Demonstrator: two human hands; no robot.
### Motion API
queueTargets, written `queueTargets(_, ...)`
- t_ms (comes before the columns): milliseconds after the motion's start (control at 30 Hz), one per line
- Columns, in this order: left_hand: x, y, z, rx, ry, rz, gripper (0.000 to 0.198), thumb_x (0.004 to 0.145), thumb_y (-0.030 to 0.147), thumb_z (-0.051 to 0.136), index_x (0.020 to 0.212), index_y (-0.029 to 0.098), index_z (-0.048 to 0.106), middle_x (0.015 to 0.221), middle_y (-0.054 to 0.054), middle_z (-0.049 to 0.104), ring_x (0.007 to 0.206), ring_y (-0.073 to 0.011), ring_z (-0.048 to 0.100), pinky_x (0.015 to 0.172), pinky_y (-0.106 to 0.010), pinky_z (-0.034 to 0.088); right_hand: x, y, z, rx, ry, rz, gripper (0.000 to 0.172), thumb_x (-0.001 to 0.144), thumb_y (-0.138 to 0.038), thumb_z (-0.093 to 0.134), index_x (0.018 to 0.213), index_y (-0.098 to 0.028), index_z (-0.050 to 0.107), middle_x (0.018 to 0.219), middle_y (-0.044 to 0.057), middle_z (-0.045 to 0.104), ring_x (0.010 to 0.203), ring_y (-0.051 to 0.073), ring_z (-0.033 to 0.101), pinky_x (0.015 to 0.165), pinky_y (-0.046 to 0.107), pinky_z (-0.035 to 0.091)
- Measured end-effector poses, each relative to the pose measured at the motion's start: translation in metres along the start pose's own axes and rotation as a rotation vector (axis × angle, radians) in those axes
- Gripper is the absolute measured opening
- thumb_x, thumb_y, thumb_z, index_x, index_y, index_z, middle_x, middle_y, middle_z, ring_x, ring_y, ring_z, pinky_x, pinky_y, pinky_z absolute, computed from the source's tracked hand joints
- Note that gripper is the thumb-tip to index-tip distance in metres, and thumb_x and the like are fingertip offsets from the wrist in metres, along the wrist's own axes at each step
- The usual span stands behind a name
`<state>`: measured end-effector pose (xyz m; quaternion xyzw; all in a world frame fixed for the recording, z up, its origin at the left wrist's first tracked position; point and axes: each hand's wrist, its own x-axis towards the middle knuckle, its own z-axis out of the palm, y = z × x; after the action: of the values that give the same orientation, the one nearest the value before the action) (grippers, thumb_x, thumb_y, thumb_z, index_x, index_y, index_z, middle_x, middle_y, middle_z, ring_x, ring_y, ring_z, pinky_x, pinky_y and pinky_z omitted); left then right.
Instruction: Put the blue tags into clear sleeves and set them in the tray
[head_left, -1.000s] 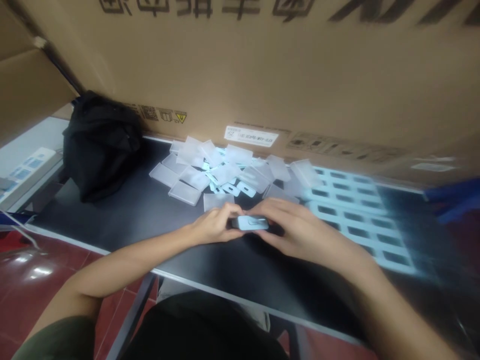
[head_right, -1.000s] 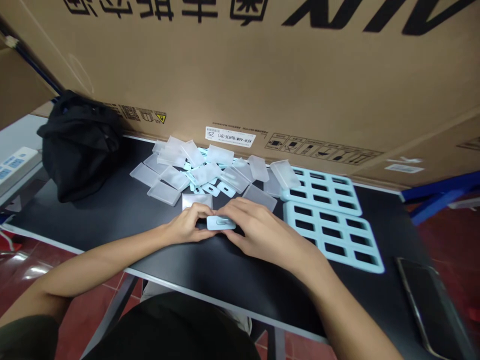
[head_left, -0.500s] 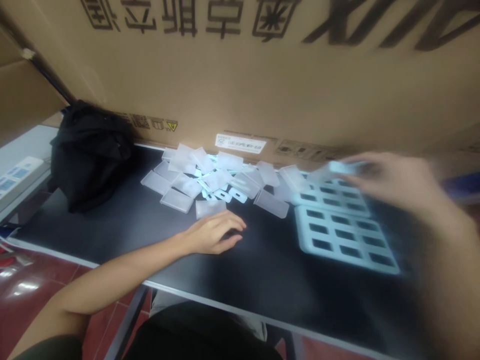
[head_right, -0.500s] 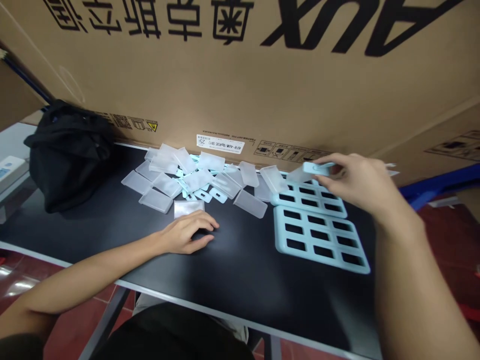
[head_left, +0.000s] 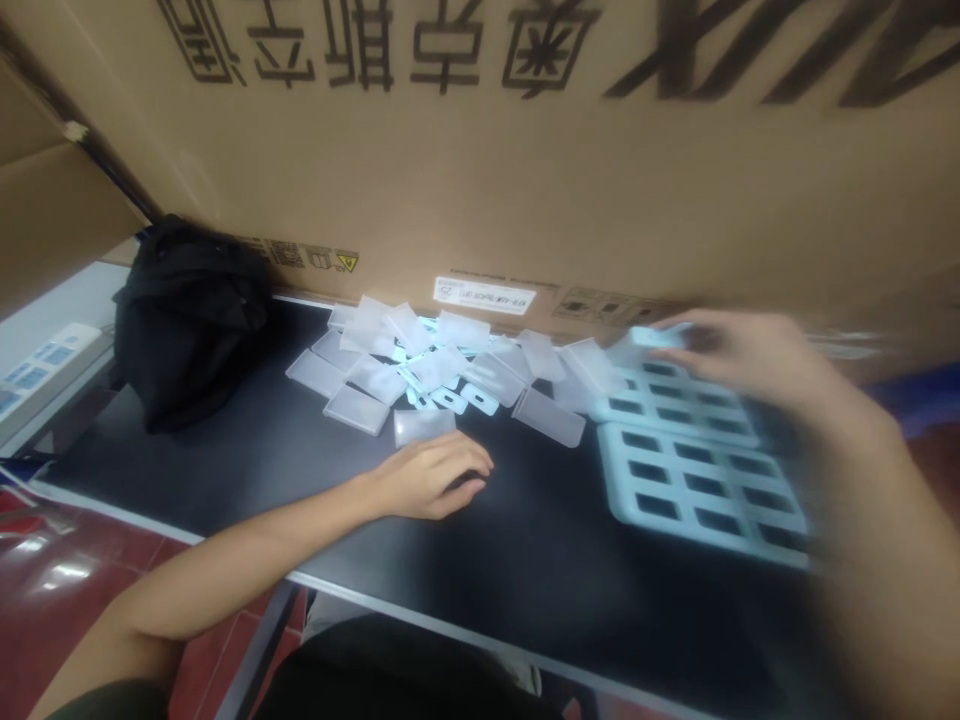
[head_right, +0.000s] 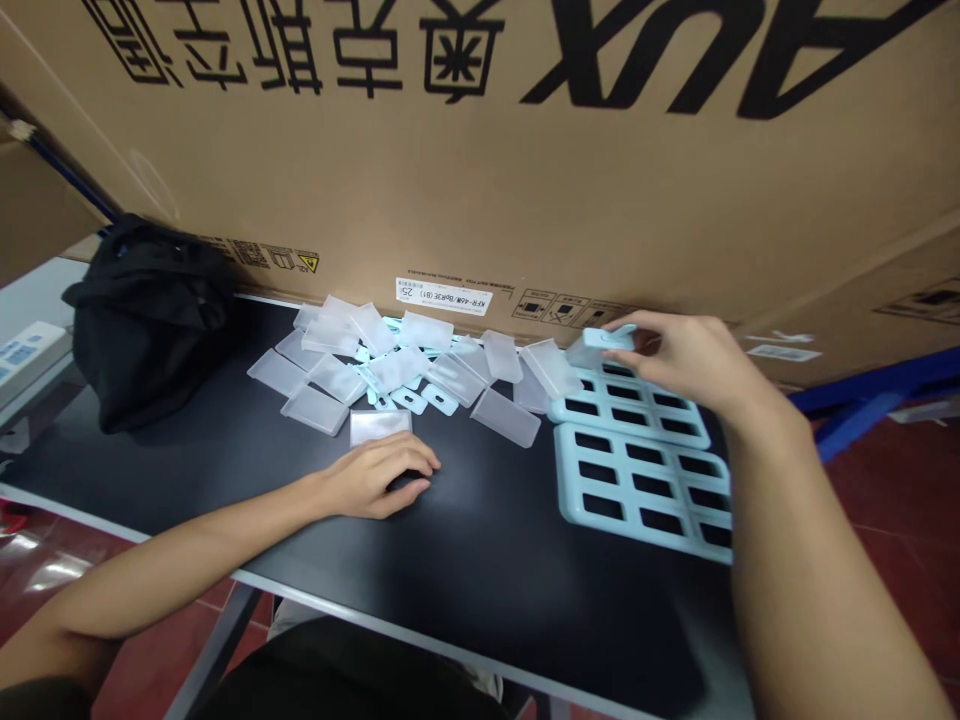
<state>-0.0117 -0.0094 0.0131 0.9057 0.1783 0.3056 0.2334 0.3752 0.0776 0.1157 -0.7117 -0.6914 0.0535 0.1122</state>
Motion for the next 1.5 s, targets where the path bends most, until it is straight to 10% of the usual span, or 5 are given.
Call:
queueTargets(433,0.001,-0.001,0.002,0.083,-0.063,0.070,0.012,0.100,0.018,0.051,0.108,0.016,0.060,0.111,-0.012,0.074,0.104,-0.0202,0.071,0.089,-0.034,0.063,-0.011,0.035,0.047,0.396,0.046,0.078,0.041,0.094,-0.040,0.060,0.125,-0.019,0.076,0.115,0.014,0.078,0.075,0.021,0.071,0.072,0.033,0.050)
queueTargets(700,0.000,0.001,0.007,0.222,-0.133,0.118,0.017,0.099,0.017,0.049,0.109,0.016,0.063,0.112,-0.011,0.074,0.103,-0.0205,0.070,0.088,-0.033,0.060,-0.011,0.046,0.065,0.288,0.174,-0.130,0.031,0.097,-0.040,0.058,0.116,-0.022,0.075,0.120,0.015,0.076,0.087,0.022,0.069,0.081,0.034,0.049)
queueTargets(900,0.025,0.010,0.017,0.501,-0.125,-0.015,0.040,0.102,0.029,0.049,0.136,0.009,0.056,0.135,-0.018,0.065,0.118,-0.0294,0.064,0.096,-0.042,0.053,-0.032,0.027,0.074,0.141,0.680,-0.104,0.028,0.098,-0.041,0.054,0.114,-0.020,0.065,0.104,0.020,0.070,0.101,0.032,0.061,0.095,0.045,0.044)
queueTargets(1133,0.068,0.010,0.042,0.719,-0.114,-0.108,0.050,0.103,0.039,0.050,0.141,0.008,0.055,0.161,-0.023,0.044,0.146,-0.0348,0.046,0.114,-0.047,0.039,-0.049,-0.024,0.095,-0.130,0.371,-0.208,0.044,0.094,-0.052,0.053,0.115,-0.015,0.064,0.105,0.020,0.067,0.102,0.036,0.058,0.090,0.047,0.047)
queueTargets(1500,0.036,0.031,0.036,0.598,-0.162,-0.080,0.023,0.099,0.036,0.059,0.112,0.017,0.064,0.147,-0.022,0.056,0.147,-0.0425,0.045,0.112,-0.055,0.046,-0.065,-0.044,0.087,-0.062,0.388,-0.298,0.039,0.099,-0.042,0.047,0.117,-0.014,0.067,0.110,0.020,0.065,0.107,0.036,0.059,0.093,0.050,0.050)
